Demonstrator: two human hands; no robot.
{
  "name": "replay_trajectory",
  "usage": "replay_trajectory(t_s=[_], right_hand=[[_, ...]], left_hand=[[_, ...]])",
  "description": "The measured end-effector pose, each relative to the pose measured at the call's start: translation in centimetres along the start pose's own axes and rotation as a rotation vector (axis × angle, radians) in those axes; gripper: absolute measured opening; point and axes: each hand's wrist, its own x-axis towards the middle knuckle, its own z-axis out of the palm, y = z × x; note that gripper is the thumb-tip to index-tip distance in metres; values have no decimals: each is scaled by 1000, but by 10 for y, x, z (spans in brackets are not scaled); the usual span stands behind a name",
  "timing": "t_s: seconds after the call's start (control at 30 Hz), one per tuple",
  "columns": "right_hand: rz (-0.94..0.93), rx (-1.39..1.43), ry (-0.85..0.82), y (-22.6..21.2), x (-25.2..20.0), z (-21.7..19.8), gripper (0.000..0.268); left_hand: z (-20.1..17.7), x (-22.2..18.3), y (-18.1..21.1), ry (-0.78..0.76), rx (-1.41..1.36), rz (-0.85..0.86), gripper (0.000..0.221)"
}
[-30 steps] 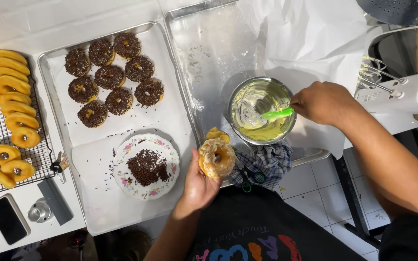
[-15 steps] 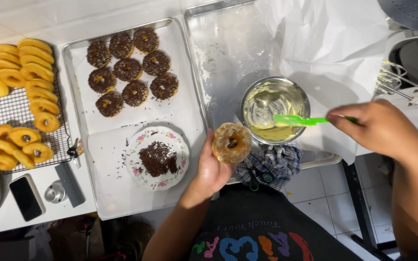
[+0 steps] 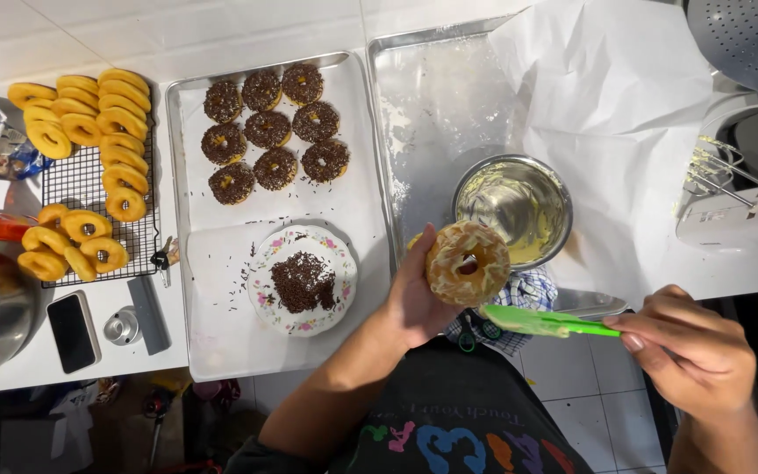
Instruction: Decorating donuts by dipping them in chocolate sprinkles and applying cream filling
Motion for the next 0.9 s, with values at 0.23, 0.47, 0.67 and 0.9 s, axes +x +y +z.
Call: replay_trajectory(t_s=[0.23,0.47,0.67,0.9], right_hand=[[-16,-142,137,-5,-3,2,9],[-14,-70,134,-5,-10,0,10],[-36,-55,167,-11,-10,0,13],[-96,-56,113,-10,-10,-17,14]], left_hand=[[19,-7,-3,-97,118,37,56],[21,-11,1,-11,244,96,49],[36,-27,13,20,172,-126,63],[38,-36,18,-68,65,-281,74]])
